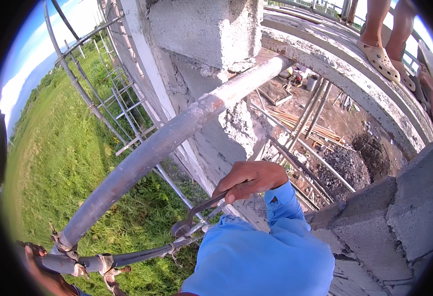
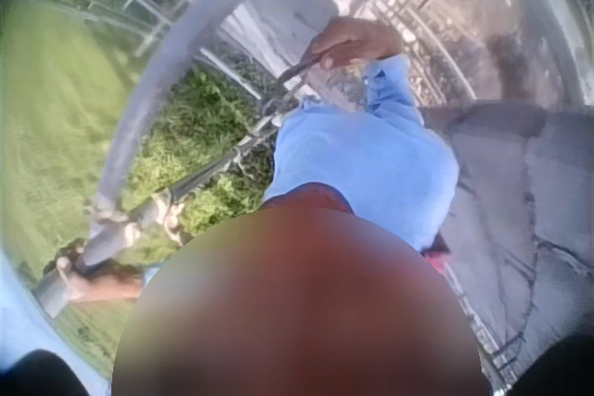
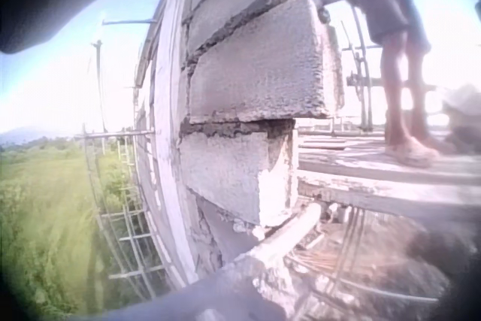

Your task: The person assembles scaffolding by attaching metal poles with clamps and tightening them with a wrench. They position the poles, secure the clamps, and adjust the connections to ensure stability.

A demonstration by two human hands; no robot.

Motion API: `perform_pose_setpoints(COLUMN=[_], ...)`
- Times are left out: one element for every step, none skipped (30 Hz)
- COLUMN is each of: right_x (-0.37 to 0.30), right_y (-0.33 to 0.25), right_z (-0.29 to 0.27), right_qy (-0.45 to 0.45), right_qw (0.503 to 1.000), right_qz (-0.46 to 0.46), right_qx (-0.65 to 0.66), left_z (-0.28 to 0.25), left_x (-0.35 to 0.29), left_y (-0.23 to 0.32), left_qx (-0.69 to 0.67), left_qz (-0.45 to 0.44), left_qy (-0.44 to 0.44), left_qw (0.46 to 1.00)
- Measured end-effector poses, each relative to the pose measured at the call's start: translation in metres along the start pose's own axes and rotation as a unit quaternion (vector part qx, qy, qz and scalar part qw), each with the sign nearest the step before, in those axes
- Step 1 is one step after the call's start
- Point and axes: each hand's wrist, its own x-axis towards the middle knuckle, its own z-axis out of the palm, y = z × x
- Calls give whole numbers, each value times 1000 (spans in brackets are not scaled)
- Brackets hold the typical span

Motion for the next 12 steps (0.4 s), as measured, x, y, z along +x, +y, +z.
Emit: perform_pose_setpoints(right_x=[-8,-16,-24,-31,-37,-44,-53,-61,-69,-79,-87,-96], right_y=[-8,-13,-17,-19,-17,-12,-5,8,26,48,77,109], right_z=[4,9,14,15,18,23,28,36,46,61,78,94], right_qy=[55,106,145,157,156,141,115,111,102,125,143,153], right_qw=[997,990,977,977,975,975,981,977,967,946,917,899], right_qz=[-24,-47,-83,-61,-64,-48,15,114,190,271,351,391], right_qx=[40,82,133,129,144,165,157,143,134,130,125,127], left_z=[3,5,5,3,-2,-8,-13,-20,-23,-26,-28,-28], left_x=[2,6,10,11,12,13,14,15,19,22,25,28], left_y=[-3,-5,-8,-10,-11,-12,-12,-12,-12,-13,-14,-16], left_qx=[-30,-44,-66,-79,-68,-38,-27,-29,-37,-37,-23,-10], left_qz=[-16,-32,-63,-84,-72,-45,-45,-32,-32,-26,-24,-18], left_qy=[13,-6,-9,18,13,-18,-37,-25,-39,-94,-63,-55], left_qw=[999,998,996,993,995,998,998,999,998,995,997,998])
